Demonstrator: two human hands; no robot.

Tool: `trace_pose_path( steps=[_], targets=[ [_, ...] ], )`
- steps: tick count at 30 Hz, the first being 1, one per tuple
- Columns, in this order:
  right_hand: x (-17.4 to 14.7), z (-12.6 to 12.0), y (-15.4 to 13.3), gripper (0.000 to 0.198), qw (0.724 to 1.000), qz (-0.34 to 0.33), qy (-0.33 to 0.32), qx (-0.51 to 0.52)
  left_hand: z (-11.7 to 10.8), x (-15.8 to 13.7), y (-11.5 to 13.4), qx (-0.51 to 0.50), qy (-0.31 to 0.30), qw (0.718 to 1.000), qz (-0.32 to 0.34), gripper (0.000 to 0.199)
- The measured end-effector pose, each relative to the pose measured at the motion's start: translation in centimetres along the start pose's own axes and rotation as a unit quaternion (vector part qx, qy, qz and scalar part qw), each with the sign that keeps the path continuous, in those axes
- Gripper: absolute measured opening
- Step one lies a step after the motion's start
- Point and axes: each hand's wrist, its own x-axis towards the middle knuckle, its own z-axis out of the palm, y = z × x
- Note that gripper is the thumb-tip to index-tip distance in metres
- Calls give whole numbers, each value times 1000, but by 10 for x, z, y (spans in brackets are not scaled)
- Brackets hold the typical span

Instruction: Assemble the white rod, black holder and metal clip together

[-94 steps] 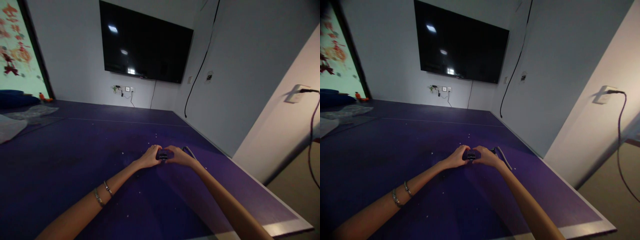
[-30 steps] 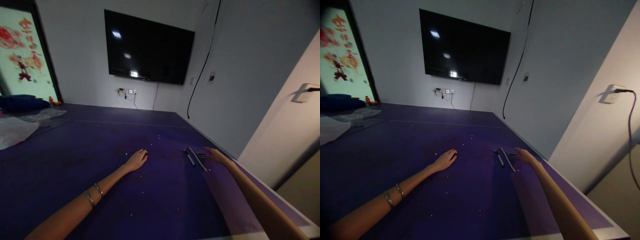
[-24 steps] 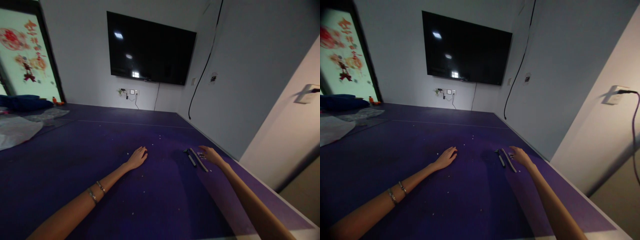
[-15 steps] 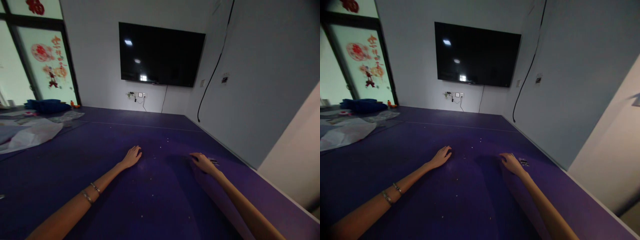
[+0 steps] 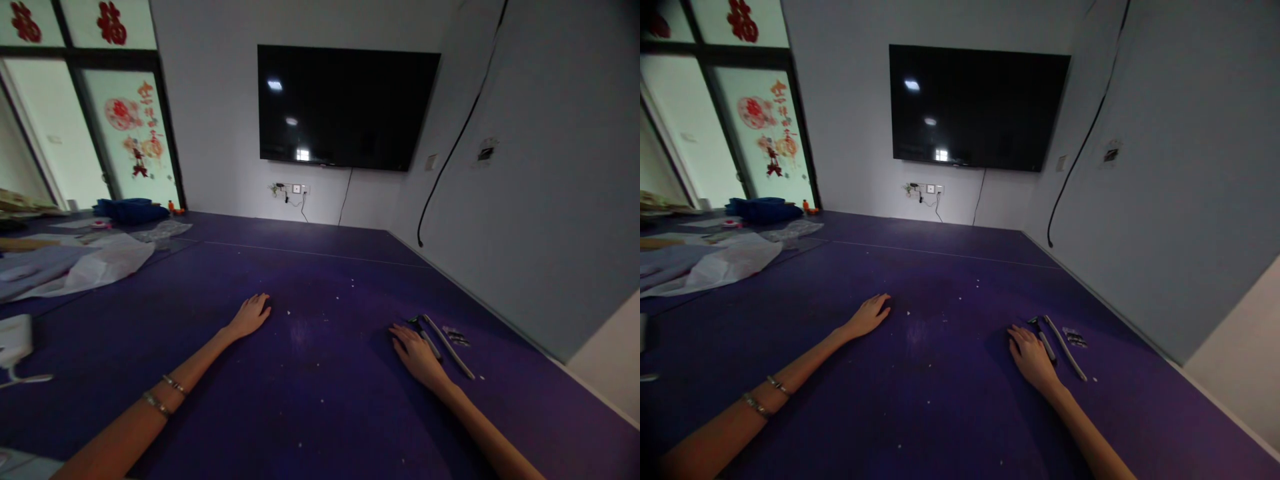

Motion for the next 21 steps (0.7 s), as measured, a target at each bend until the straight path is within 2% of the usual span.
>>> trace_pose_path(
  steps=[21],
  targets=[
    [-1,2,16,41,999,-25,-22,27,-7,-13,6,8,-39,999,-13,46]
  ],
)
